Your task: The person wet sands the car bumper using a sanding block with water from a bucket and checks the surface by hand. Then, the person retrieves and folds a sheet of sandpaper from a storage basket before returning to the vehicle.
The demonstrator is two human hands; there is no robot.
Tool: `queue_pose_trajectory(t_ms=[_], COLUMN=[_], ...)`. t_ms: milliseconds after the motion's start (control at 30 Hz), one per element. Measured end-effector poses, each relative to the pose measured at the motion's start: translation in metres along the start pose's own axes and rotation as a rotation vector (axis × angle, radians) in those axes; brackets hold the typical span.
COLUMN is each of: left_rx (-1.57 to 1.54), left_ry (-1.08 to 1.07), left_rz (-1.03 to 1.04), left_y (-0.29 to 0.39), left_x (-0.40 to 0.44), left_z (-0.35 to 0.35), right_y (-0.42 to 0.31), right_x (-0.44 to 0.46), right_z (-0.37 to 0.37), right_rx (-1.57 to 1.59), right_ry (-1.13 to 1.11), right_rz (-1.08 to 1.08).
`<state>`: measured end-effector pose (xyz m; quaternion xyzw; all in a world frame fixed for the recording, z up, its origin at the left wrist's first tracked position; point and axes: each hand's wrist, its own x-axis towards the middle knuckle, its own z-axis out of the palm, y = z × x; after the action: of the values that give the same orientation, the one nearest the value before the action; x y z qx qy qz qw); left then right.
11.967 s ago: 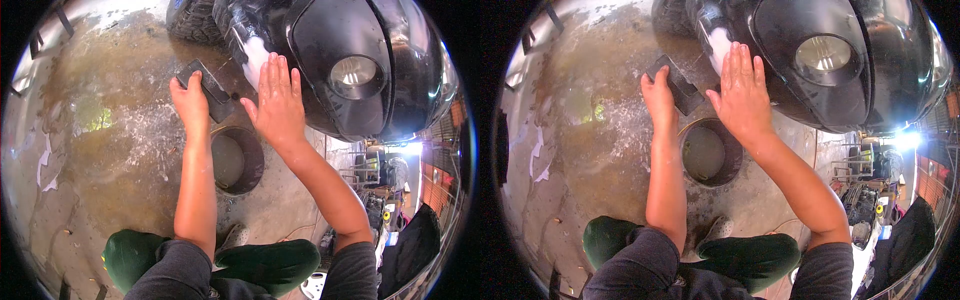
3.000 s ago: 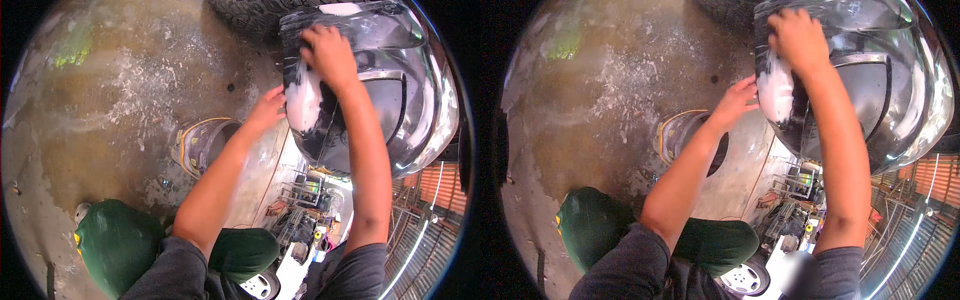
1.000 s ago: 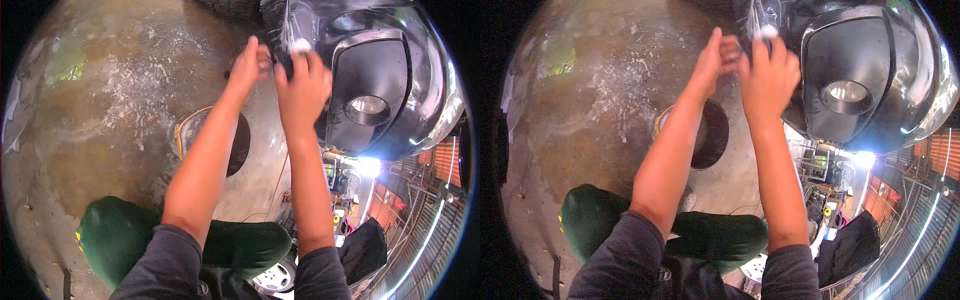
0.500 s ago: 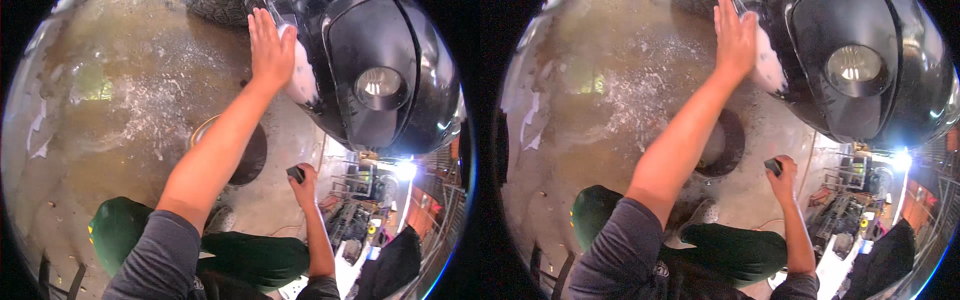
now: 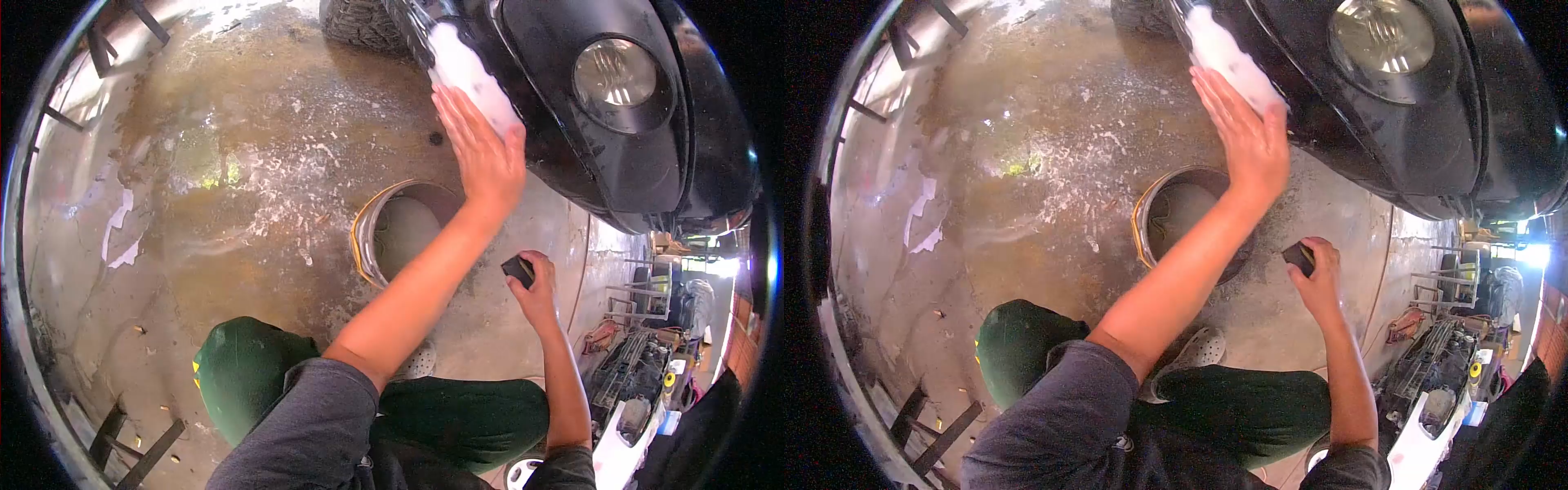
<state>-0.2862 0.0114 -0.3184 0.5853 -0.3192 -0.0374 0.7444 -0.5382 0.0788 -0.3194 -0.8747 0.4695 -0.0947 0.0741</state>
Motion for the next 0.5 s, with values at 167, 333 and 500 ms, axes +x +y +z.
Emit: queue_pose_trajectory(t_ms=[167,333,500], left_rx=[0.028,-0.045,-0.156], left_ry=[-0.145,-0.298,-0.042], left_rz=[-0.022,-0.11,-0.271], left_y=[0.013,0.039,0.021], left_x=[-0.042,-0.067,-0.05], left_z=[0.009,-0.009,-0.028], right_y=[-0.04,-0.121,-0.08], right_x=[0.028,0.089,0.081], right_z=[0.04,0.11,0.246], right_rx=[-0.104,-0.443,-0.325], right_ry=[-0.176,-0.73,-0.894], right_rz=[-0.193,-0.289,0.196])
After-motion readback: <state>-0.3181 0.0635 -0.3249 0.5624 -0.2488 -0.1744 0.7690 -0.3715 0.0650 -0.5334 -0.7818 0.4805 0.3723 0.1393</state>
